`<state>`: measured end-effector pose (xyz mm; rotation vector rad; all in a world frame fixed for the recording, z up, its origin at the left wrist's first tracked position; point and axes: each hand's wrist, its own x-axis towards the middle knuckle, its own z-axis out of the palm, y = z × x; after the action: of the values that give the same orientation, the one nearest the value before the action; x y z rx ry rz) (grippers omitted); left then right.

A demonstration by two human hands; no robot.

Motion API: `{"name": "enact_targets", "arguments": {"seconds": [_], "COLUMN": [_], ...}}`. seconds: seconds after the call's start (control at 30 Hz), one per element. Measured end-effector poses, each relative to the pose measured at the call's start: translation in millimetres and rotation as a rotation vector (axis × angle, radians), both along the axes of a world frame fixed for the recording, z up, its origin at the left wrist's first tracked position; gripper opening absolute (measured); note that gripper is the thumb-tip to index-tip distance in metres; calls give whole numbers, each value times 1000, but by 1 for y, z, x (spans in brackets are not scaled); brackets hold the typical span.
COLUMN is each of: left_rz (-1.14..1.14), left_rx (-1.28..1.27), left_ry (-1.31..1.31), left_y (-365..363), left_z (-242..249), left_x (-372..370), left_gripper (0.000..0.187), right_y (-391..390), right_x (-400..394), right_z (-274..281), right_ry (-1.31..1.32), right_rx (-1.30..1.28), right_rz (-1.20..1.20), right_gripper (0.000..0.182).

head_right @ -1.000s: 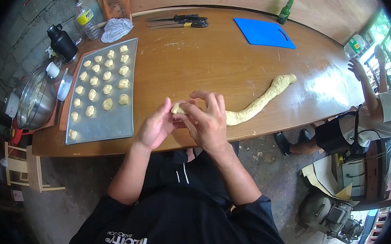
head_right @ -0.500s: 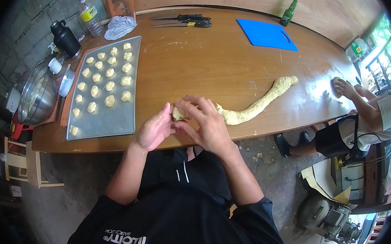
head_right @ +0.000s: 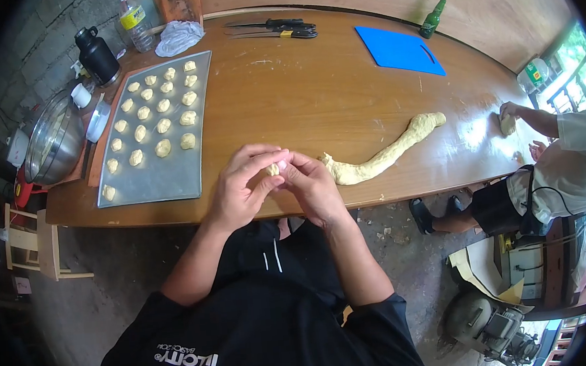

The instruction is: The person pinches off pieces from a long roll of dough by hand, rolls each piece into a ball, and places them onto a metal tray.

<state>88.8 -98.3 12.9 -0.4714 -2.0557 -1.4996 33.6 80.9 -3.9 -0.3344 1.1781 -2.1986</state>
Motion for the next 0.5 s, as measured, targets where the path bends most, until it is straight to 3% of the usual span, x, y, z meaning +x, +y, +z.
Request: {"name": "enact_targets", "arguments": {"seconds": [0.07,0.2,0.27,0.37,0.4,0.5], "left_rz": [74,20,-93,-143,-167,-200], "left_rx": [-284,-188,315,453,546,713], "left_ry": [91,21,-255,-267,-303,-431], "left_y": [-11,-20,-20,-18,-17,-11], "left_z": [-9,-10,-11,-22,-23,-23], "left_x": [-6,-4,-2,-3,-4,-6], "left_gripper": [34,37,40,42,40,38], "right_y": [2,6,7,-3,-5,-10], "right_x": [-1,1,1,-3,-1,12], "right_z": [-4,19,19,-5,-4,22], "right_ry": [-1,-125,-173,411,411,969], "right_rx": [-20,-101,-167,259,258,570], "right_rz": [69,200,251,-239,-239,-364], "right_gripper": [32,33,34,37,37,39]}}
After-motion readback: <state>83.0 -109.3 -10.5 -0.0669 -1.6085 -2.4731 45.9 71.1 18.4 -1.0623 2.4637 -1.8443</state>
